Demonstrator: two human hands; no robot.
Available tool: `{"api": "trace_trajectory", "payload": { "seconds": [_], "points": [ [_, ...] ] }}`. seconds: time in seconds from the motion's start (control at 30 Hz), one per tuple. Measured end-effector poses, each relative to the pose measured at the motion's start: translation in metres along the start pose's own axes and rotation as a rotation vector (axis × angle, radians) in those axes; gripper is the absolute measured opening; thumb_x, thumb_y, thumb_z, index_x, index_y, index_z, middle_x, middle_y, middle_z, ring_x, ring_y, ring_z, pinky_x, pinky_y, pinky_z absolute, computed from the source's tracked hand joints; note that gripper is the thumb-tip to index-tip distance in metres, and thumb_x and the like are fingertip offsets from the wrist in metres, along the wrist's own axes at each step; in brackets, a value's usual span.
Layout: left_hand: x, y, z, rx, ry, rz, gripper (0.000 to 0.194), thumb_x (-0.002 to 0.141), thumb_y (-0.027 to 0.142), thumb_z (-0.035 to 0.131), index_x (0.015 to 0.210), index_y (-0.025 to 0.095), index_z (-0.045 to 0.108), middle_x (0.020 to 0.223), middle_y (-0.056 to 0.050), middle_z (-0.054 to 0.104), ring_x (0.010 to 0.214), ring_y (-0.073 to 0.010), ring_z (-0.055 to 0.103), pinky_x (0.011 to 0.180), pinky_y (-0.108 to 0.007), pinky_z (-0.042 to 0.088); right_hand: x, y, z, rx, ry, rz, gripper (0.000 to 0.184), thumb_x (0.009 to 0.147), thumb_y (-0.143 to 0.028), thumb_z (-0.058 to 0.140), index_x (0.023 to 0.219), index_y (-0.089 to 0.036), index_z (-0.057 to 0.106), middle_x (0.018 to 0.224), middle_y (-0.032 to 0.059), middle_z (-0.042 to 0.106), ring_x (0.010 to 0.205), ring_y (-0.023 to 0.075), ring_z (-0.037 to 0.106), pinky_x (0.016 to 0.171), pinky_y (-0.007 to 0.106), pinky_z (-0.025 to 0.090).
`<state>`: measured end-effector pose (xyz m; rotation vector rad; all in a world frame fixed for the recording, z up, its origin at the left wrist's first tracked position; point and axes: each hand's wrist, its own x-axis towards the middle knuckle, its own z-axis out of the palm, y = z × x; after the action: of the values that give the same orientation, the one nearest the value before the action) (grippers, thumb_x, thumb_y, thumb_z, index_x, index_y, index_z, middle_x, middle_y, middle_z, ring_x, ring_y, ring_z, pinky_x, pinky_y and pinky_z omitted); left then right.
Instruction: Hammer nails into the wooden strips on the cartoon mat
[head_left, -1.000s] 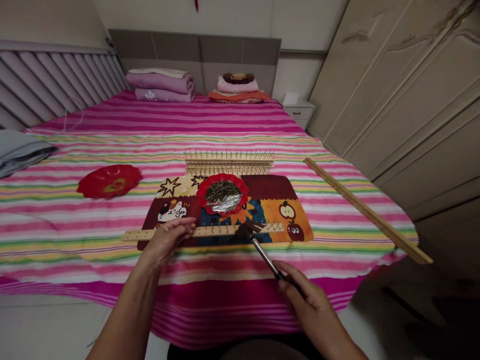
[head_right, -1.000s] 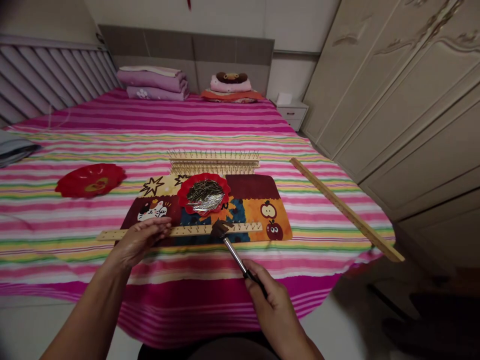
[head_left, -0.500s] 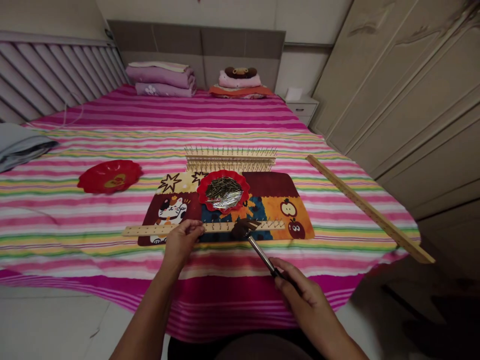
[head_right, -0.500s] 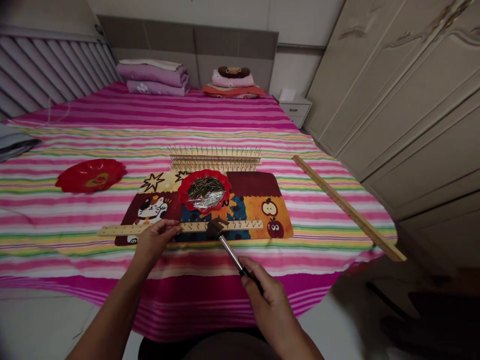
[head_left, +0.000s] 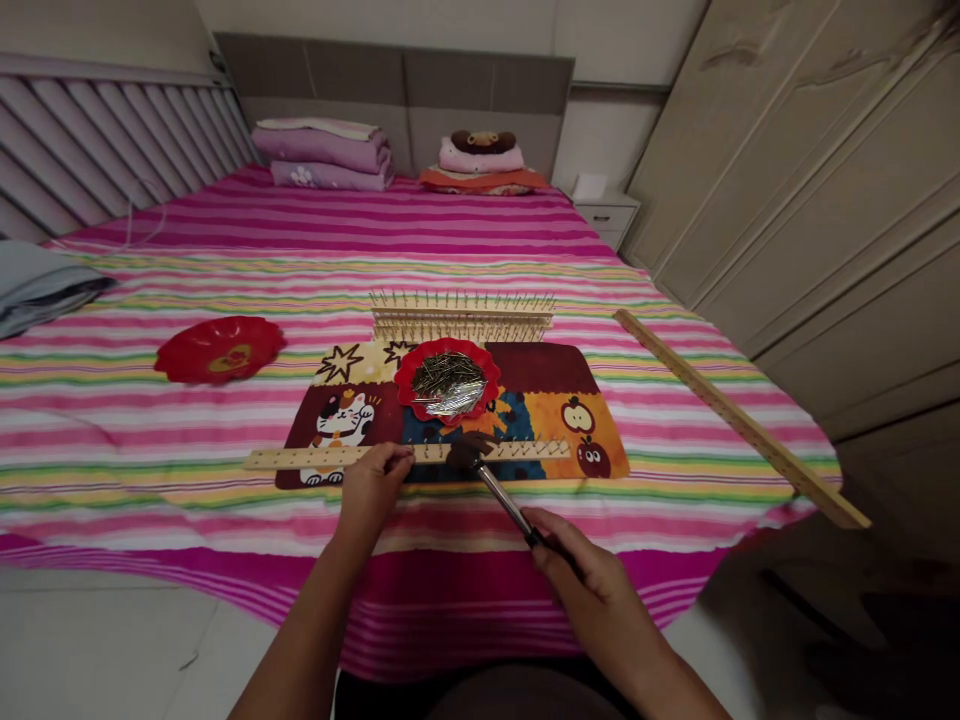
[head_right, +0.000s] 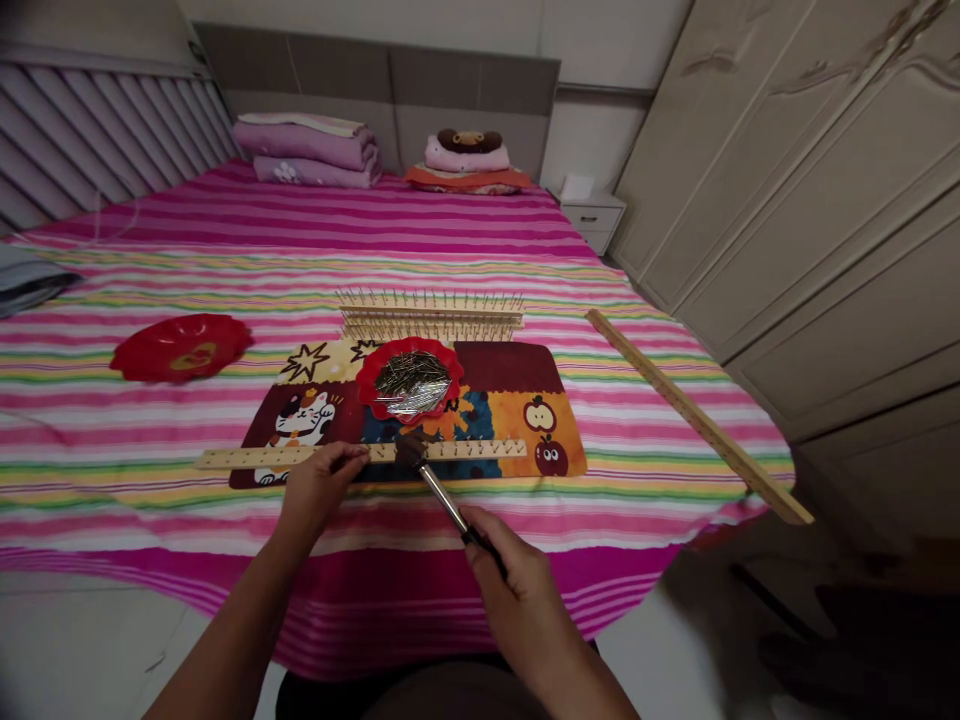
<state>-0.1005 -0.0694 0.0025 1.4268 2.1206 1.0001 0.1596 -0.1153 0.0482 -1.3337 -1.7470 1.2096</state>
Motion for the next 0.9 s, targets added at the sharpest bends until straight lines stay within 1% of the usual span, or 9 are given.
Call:
{"api": "trace_trajectory", "payload": {
  "seconds": [0.2,0.33,0.43,0.53,0.63,0.67,0.77,0.83,0.9],
  "points": [
    [-0.003,-0.004,0.002,0.069,0.032,0.071,0.009,0.071,0.028,0.055,0.069,0.023,0.062,0.08,-0.001,0.067,0.079,-0.0162,0.06,0.073,-0.025,0.044,0.02,-0.018,0.018,-0.054,-0.059,-0.135,0.033,0.086,-0.021,0.044,0.116,-0.024,0.058,0.078,0.0003,0.068,0.079,0.0162,0.064,0.072,0.025,0.05],
    [-0.002,-0.006,0.003,0.137,0.031,0.078,0.009,0.072,0.026,0.054,0.066,0.022,0.06,0.076,0.0,0.065,0.074,-0.0151,0.059,0.068,-0.024,0.043,0.031,-0.024,0.028,-0.13,-0.095,-0.197,0.035,0.087,-0.018,0.041,0.119,-0.023,0.055,0.099,0.0043,0.068,0.089,0.0175,0.062,0.08,0.029,0.048],
    [-0.002,-0.004,0.003,0.164,0.022,0.088,0.01,0.072,0.024,0.051,0.066,0.022,0.059,0.072,0.0,0.062,0.07,-0.014,0.057,0.064,-0.023,0.042,0.031,-0.025,0.028,-0.133,-0.147,-0.224,0.037,0.086,-0.013,0.041,0.118,-0.025,0.055,0.107,0.0037,0.066,0.097,0.0179,0.06,0.085,0.031,0.046],
    [-0.003,-0.004,0.0,0.176,-0.018,0.114,0.011,0.072,0.025,0.05,0.07,0.022,0.061,0.069,0.0,0.06,0.066,-0.0138,0.056,0.063,-0.023,0.042,0.021,-0.023,0.019,-0.087,-0.135,-0.204,0.038,0.087,-0.014,0.041,0.12,-0.026,0.053,0.108,0.0026,0.066,0.099,0.0168,0.06,0.085,0.029,0.046],
    [-0.001,-0.011,-0.013,0.209,-0.021,0.18,0.023,0.072,0.033,0.052,0.088,0.021,0.063,0.071,-0.001,0.061,0.065,-0.016,0.056,0.063,-0.026,0.044,0.003,-0.015,0.007,-0.048,-0.103,-0.18,0.037,0.088,-0.017,0.043,0.122,-0.027,0.052,0.111,0.0021,0.065,0.1,0.016,0.059,0.086,0.027,0.046],
    [0.002,-0.015,-0.019,0.238,0.003,0.227,0.028,0.072,0.036,0.052,0.094,0.021,0.062,0.078,-0.003,0.063,0.072,-0.0179,0.058,0.068,-0.028,0.045,-0.003,-0.01,0.004,-0.036,-0.101,-0.172,0.036,0.088,-0.017,0.043,0.122,-0.027,0.052,0.11,0.0018,0.065,0.099,0.0156,0.06,0.085,0.026,0.046],
    [0.015,-0.032,-0.039,0.409,0.02,0.39,0.033,0.07,0.041,0.051,0.093,0.021,0.063,0.098,-0.009,0.065,0.095,-0.0275,0.056,0.085,-0.039,0.041,-0.021,0.007,-0.002,0.0,-0.102,-0.122,0.034,0.088,-0.017,0.044,0.119,-0.026,0.055,0.106,0.0012,0.067,0.094,0.0149,0.061,0.082,0.024,0.047],
    [0.027,-0.042,-0.049,0.482,-0.058,0.399,0.033,0.069,0.042,0.049,0.089,0.021,0.064,0.096,-0.01,0.066,0.093,-0.0303,0.057,0.084,-0.042,0.042,-0.031,0.018,-0.003,0.015,-0.098,-0.063,0.033,0.087,-0.017,0.045,0.117,-0.025,0.057,0.102,0.0011,0.068,0.09,0.0147,0.062,0.079,0.023,0.048],
    [0.037,-0.047,-0.054,0.454,-0.173,0.395,0.034,0.069,0.044,0.046,0.088,0.022,0.064,0.091,-0.009,0.067,0.088,-0.0286,0.059,0.081,-0.041,0.043,-0.04,0.029,-0.005,0.017,-0.103,-0.016,0.033,0.086,-0.016,0.046,0.115,-0.025,0.058,0.1,0.0011,0.068,0.088,0.015,0.062,0.078,0.022,0.048]
  ]
}}
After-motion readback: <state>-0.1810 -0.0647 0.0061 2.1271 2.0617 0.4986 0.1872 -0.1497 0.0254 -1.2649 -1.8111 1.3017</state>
